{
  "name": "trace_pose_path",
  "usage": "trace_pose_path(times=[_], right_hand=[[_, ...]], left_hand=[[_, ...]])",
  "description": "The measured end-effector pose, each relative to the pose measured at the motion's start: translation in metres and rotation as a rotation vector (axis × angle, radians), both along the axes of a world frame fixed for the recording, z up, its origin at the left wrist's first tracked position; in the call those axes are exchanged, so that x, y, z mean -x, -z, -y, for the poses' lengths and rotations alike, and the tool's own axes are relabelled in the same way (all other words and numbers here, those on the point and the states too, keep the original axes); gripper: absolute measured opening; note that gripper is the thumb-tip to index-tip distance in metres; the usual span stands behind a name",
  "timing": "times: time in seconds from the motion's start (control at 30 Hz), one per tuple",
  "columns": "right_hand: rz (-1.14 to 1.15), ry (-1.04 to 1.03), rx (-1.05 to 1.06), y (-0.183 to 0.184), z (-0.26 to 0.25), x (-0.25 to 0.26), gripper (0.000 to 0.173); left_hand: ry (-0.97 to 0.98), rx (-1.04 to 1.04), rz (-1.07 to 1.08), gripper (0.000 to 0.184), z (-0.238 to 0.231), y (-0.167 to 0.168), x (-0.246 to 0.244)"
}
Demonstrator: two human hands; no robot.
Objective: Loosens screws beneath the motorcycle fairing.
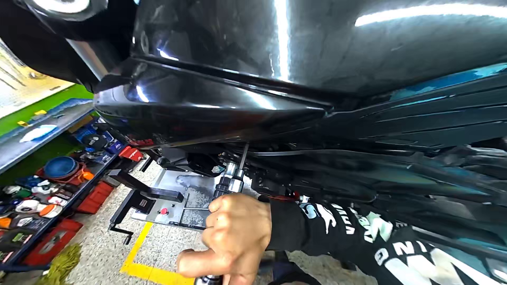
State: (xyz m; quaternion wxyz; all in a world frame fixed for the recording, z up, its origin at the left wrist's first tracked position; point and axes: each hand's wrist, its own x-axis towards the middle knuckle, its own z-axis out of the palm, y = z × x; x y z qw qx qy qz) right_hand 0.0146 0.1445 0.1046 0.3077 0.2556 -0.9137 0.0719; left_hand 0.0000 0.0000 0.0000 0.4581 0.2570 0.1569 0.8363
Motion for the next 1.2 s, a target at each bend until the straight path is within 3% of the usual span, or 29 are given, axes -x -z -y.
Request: trace_pose_path(times=[0.07,0.1,0.2,0.23,0.27,0.33,0.4,0.43,0.47,0.53,0.6,0.67,0.73,0.77,0.8,0.83,0.87,0.9,0.97,1.0,1.03,1.07,1.17,1.2], right_hand=[[0.038,-0.009,-0.031,0.000,-0.003,-0.001,0.078],[0.041,-0.016,-0.023,-0.002,-0.004,-0.001,0.076],[0.048,-0.028,0.028,0.001,0.002,0.005,0.070],[0.049,-0.030,0.044,0.002,0.004,0.006,0.069],[0.025,-0.025,0.052,0.003,0.005,0.006,0.070],[-0.009,-0.019,0.031,-0.001,0.002,0.003,0.071],[0.019,0.012,-0.042,-0.003,0.000,-0.003,0.072],[0.043,0.016,-0.071,-0.005,-0.002,-0.005,0.068],[0.049,0.009,-0.077,-0.007,-0.003,-0.006,0.066],[0.034,-0.020,-0.010,-0.012,-0.002,-0.004,0.062],[0.022,-0.016,0.036,-0.010,0.002,0.001,0.060],[0.002,-0.002,0.018,-0.010,0.002,0.003,0.058],[-0.018,0.013,-0.036,-0.011,-0.002,0.000,0.059],[-0.007,0.020,-0.067,-0.007,-0.004,-0.001,0.057],[0.010,0.031,-0.106,-0.004,-0.006,-0.001,0.054],[0.026,0.037,-0.123,-0.004,-0.008,0.000,0.051],[0.025,0.032,-0.106,-0.006,-0.008,0.001,0.049],[0.000,0.030,-0.071,-0.007,-0.006,0.004,0.049],[-0.045,0.048,-0.023,-0.005,0.000,0.007,0.050],[-0.042,0.056,-0.015,-0.004,0.001,0.006,0.050],[-0.032,0.061,-0.021,-0.006,0.001,0.004,0.050],[-0.029,0.054,-0.031,-0.008,-0.001,0.003,0.051],[0.007,0.031,-0.066,-0.006,-0.005,-0.001,0.048],[0.012,0.025,-0.081,-0.006,-0.007,-0.001,0.047]], left_hand=[[-0.087,0.063,-0.039,0.030,0.005,-0.004,-0.003],[-0.225,0.108,-0.201,0.028,0.006,0.000,0.006],[-0.753,0.157,-1.048,0.056,0.010,0.003,0.071],[-0.901,0.140,-1.244,0.062,0.009,0.000,0.084],[-1.008,0.130,-1.306,0.063,0.007,-0.001,0.085],[-0.925,0.184,-1.061,0.046,0.004,0.001,0.057],[-0.530,0.215,-0.611,0.016,0.008,0.009,0.014],[-0.354,0.224,-0.462,0.018,0.010,0.006,0.003],[-0.301,0.230,-0.466,0.018,0.012,-0.002,0.005],[-0.496,0.242,-0.840,0.006,0.022,-0.014,0.037],[-0.919,0.192,-1.202,0.043,0.017,-0.010,0.070],[-1.057,0.240,-1.208,0.051,0.012,-0.005,0.068],[-0.786,0.302,-0.828,0.021,0.006,-0.007,0.027],[-0.513,0.266,-0.550,0.014,0.005,-0.006,0.009],[-0.248,0.235,-0.352,0.017,0.006,-0.006,0.002],[-0.124,0.229,-0.303,0.018,0.007,-0.008,0.006],[-0.190,0.248,-0.413,0.015,0.010,-0.011,0.017],[-0.413,0.270,-0.647,0.011,0.011,-0.013,0.032],[-0.971,0.230,-1.057,0.023,0.004,-0.001,0.064],[-1.163,0.177,-1.099,0.030,-0.002,0.012,0.073],[-1.227,0.183,-1.076,0.031,-0.006,0.017,0.069],[-1.146,0.256,-0.997,0.029,-0.006,0.012,0.051],[-0.311,0.254,-0.397,0.008,0.005,-0.009,0.002],[-0.164,0.241,-0.342,0.008,0.007,-0.014,0.006]])
